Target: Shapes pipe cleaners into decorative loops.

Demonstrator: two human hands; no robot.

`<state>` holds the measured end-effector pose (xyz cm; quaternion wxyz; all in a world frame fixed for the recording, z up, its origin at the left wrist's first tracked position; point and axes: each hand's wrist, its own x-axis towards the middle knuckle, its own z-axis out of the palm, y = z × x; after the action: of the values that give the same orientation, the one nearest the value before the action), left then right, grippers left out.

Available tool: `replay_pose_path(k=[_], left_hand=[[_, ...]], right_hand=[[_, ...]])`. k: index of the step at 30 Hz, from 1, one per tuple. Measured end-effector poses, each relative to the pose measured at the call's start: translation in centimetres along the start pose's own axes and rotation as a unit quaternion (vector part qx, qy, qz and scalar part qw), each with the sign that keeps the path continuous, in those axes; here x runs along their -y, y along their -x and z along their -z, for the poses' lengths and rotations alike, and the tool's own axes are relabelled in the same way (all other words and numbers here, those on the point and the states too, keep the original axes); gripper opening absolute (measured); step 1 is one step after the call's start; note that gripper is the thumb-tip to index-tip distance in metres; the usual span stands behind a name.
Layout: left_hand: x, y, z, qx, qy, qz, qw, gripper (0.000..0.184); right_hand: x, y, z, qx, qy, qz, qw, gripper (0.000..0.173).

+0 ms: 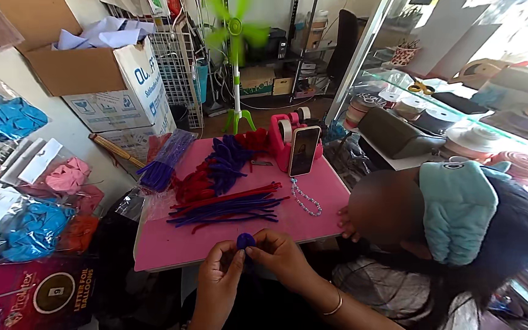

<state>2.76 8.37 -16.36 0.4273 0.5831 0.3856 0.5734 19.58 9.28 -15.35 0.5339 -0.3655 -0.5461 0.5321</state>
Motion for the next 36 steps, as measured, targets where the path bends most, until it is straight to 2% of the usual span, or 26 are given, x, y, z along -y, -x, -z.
replay_pose_path(k=[6,11,15,25,32,34,36], left_hand=[[-0.1,-0.1,-0.6,-0.019,-0.052,0.015,0.998,0.011],[0.3,0.0,-0.5,-0.003,-0.046,0.029,0.999,0.015],[0.1,0.2,-0.4,-0.001,-0.045,0.022,0.999,0.013],[0.1,0.3,-0.8,-0.012,-0.118,0.027,0.993,0.013],[0.1,0.1,-0.7,-0.025,-0.200,-0.015,0.979,0.014],[0.3,0.0,-0.5,-0.010,-0.195,-0.032,0.980,0.016],[0.6,0.0,-0.4,0.016,-0.139,-0.033,0.990,0.023]], right_hand=[[-0.8,0.3,-0.4,-0.021,0.050,0.030,0.998,0.006],[-0.8,0.3,-0.3,0.006,0.010,0.006,1.000,0.017],[-0.8,0.3,-0.1,0.021,0.029,0.008,0.999,0.008],[-1.4,0.6,-1.0,0.009,0.067,0.029,0.997,0.010],[-1.4,0.3,-1.1,0.007,0.092,0.038,0.995,0.010],[-1.2,0.3,-1.1,0.010,0.101,0.037,0.994,0.012],[-1.0,0.3,-1.0,0.001,0.095,0.032,0.995,0.012]])
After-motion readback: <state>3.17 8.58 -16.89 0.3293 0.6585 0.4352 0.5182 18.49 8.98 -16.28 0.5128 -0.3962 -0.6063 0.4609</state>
